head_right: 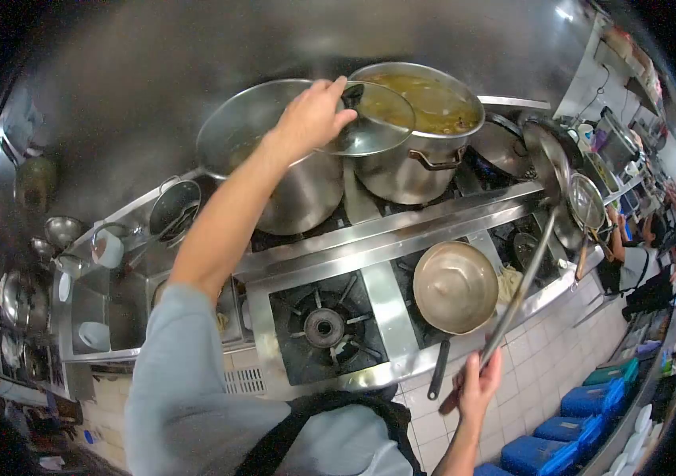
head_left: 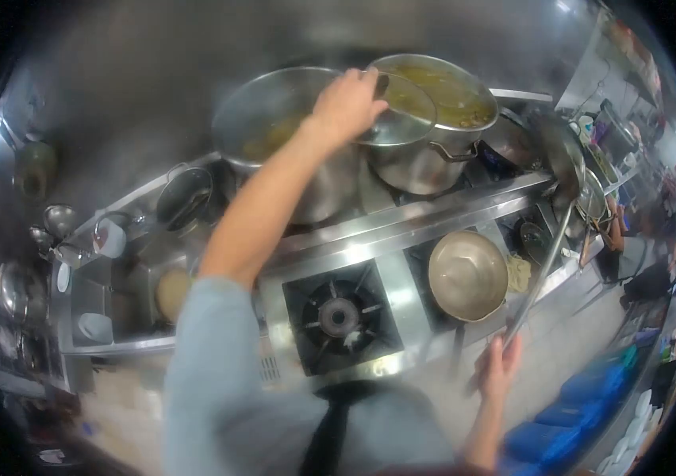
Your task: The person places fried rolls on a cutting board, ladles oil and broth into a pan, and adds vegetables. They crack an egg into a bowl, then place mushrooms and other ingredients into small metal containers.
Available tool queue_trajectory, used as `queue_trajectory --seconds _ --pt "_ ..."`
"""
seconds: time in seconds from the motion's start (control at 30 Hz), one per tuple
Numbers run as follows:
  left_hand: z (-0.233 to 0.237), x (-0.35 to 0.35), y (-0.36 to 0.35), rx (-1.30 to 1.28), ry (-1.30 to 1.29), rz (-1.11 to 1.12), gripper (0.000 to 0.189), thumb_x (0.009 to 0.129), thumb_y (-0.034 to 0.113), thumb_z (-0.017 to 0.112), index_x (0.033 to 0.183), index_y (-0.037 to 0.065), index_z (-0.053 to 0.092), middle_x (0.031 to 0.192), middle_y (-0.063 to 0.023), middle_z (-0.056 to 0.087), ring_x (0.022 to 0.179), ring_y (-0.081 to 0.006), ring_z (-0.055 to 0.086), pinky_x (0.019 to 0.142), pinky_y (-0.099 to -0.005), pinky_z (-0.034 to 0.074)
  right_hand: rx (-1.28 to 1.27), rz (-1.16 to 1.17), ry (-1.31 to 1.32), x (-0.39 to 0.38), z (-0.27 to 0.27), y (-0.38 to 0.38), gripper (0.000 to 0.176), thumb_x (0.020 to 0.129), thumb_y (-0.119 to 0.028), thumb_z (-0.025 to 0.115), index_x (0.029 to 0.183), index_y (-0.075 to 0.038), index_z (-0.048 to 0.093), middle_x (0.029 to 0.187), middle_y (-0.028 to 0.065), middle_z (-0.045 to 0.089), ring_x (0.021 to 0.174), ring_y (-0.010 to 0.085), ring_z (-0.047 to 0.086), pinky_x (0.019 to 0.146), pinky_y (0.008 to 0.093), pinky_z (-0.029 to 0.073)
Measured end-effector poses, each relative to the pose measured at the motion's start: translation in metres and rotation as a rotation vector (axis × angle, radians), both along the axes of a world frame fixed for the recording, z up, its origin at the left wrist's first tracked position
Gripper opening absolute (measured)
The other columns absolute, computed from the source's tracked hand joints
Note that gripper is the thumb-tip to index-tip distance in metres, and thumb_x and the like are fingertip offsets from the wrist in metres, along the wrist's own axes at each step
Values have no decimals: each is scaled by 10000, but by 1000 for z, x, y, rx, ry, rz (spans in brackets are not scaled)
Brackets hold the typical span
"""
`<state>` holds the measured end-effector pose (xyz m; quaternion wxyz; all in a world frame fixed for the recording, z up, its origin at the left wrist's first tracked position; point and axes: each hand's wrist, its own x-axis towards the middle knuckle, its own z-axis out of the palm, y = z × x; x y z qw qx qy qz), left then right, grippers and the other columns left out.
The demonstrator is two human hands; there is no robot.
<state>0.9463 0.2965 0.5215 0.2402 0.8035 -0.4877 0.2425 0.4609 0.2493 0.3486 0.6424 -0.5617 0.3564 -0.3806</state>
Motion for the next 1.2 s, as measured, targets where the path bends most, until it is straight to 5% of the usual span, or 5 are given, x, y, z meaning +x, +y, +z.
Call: queue_trajectory --seconds 0.6,0.73,0.87,1.07,1.2 --pt "6 210 -121 418 -89 43 464 871 262 668 1302 96 616 1156 -200 678 1095 -370 640 950 -454 502 227 -389 -13 -35 -70 -16 302 994 -126 559 1278 -82 466 599 -46 398 382 44 335 328 224 292" --pt "29 69 -93 94 -113 -64 379 923 194 561 1247 -1 588 1162 -296 631 1106 -409 609 976 -450 472 104 -429 114 -36 -62 -34 350 988 -73 568 1326 -48 482 618 -48 447 397 50 381 355 221 310" --pt "-56 -101 -17 -220 548 -499 201 1013 176 565 1011 28 701 900 -31 712 846 -104 654 762 -265 517 -190 -393 27 -40 -46 -52 368 997 -94 565 1325 28 453 790 22 504 519 74 477 431 228 395" --pt "-347 -279 29 598 1792 -335 692 924 443 680 1442 49 445 1212 -106 660 1049 -185 626 913 -357 507 -48 -150 -113 -58 -24 -47 430 1019 -194 540 1363 26 407 785 26 475 517 80 447 434 234 400" --pt "-372 -359 -15 496 2243 -213 644 928 416 684 1414 71 440 1215 -140 646 1121 -220 600 956 -409 480 105 0 -104 -72 8 -35 497 1016 -218 550 1407 28 367 689 6 444 426 68 394 377 228 372"
